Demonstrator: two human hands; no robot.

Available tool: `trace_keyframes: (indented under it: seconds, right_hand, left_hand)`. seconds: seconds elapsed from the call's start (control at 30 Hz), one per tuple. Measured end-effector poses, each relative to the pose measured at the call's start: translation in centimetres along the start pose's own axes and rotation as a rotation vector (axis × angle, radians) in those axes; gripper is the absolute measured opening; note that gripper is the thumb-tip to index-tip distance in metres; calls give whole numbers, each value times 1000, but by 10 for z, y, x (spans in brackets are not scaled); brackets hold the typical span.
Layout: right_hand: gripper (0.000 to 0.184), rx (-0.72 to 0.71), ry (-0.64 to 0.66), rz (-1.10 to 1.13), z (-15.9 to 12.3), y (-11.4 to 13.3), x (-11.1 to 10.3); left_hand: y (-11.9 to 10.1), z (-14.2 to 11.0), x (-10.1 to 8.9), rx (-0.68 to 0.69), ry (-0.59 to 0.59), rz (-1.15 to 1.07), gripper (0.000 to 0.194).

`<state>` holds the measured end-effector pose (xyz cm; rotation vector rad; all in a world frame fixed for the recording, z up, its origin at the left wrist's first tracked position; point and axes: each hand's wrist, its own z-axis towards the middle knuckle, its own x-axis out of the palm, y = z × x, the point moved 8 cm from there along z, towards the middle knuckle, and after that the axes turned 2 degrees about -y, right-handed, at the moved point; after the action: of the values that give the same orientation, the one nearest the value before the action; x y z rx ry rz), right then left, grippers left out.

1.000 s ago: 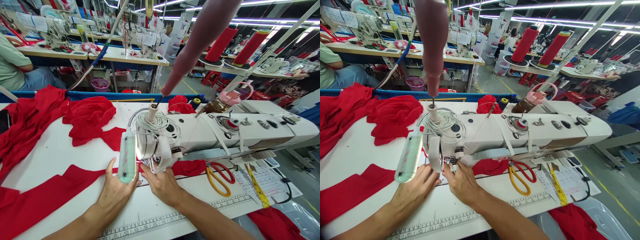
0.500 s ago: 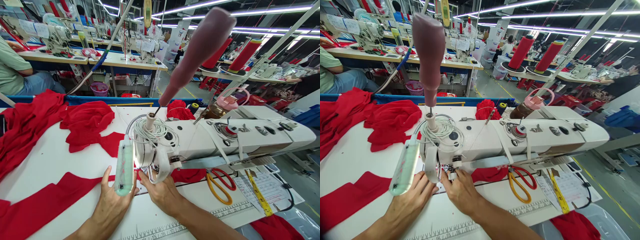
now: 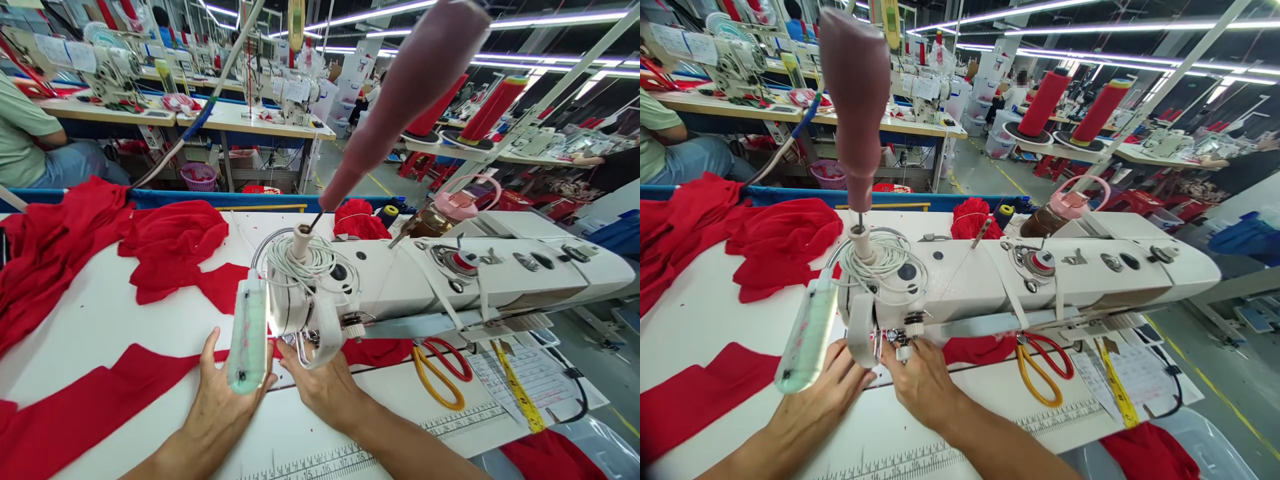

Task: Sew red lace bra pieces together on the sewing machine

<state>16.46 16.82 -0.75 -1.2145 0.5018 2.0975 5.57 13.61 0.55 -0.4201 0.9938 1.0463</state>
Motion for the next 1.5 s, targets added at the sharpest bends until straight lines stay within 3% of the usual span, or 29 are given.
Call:
trace_keyframes:
  seconds: [0.3, 0.63, 0.87, 1.03, 1.33, 1.5]
  right_hand:
    - [33, 5, 2, 20, 3, 0, -2]
    - [28, 15, 23, 27, 6, 0, -4]
    - [36, -44, 3, -24, 1, 6, -7]
    - [37, -60, 15, -32, 1, 6, -7]
    - [43, -31, 18, -58, 2, 4, -7]
    - [39, -21, 29, -42, 1, 2, -4]
  left_hand:
    - [6, -7, 10, -159, -1, -130, 23]
    - [5, 1, 3, -52, 21, -95, 18]
    - [-5, 3, -5, 56, -14, 41, 20]
    - [-3, 3, -6, 14, -3, 48, 18]
    - [3, -15, 16, -140, 2, -79, 33]
    - [5, -21, 24, -143, 23, -121, 37]
